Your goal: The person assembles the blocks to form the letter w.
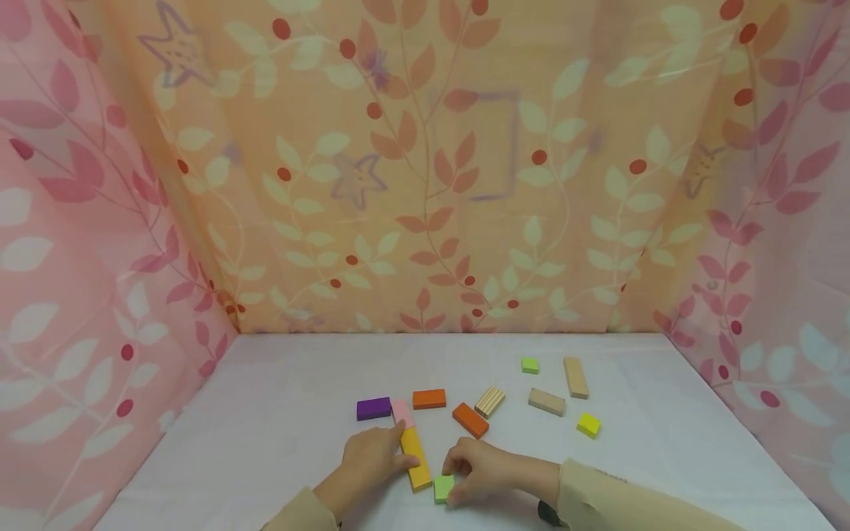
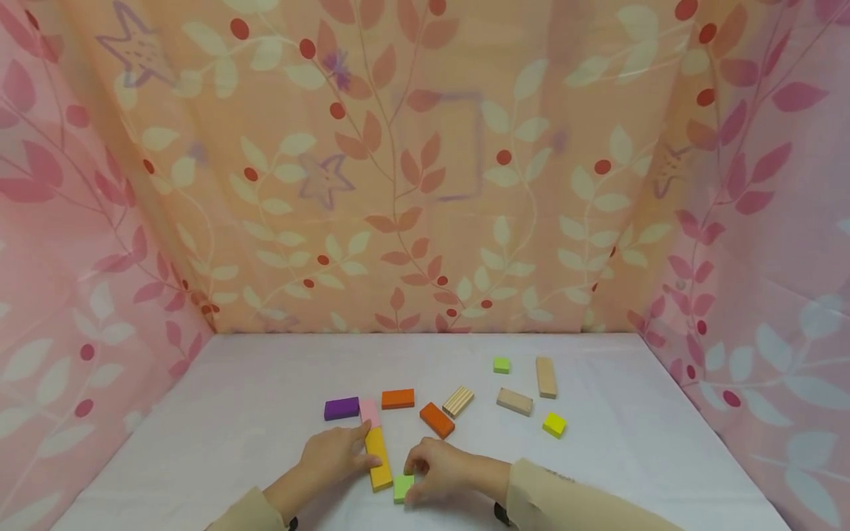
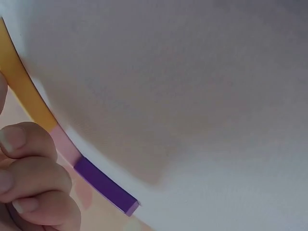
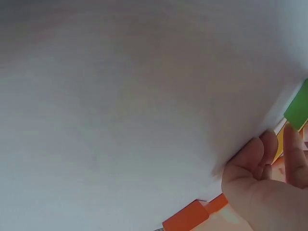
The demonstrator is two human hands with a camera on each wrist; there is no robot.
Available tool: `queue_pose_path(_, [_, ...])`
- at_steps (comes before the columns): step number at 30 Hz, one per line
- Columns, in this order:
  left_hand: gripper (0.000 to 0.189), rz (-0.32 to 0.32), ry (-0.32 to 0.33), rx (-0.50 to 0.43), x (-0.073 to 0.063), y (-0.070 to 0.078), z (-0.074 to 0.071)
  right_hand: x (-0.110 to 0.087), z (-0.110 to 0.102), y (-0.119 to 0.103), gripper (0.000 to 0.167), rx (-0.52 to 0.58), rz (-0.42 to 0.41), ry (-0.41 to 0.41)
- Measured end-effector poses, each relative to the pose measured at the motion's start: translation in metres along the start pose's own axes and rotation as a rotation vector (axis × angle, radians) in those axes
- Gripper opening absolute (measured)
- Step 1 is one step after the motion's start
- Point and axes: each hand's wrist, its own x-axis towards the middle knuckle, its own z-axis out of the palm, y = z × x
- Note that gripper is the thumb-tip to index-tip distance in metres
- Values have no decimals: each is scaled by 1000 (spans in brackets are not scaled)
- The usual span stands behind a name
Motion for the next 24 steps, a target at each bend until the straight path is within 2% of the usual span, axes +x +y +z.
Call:
queue_pose_path(5, [75,8,-3,5,1,0,-1,4,1,-10,9,46,78,-7])
queue_pose_path(9, [75,8,-11,1,2,1,0,5,4,-15,10,56,121,14])
queue_pose_path(24, [75,8,-10,-2,-2,4,-3,4,2,-19,9,50,137,-7])
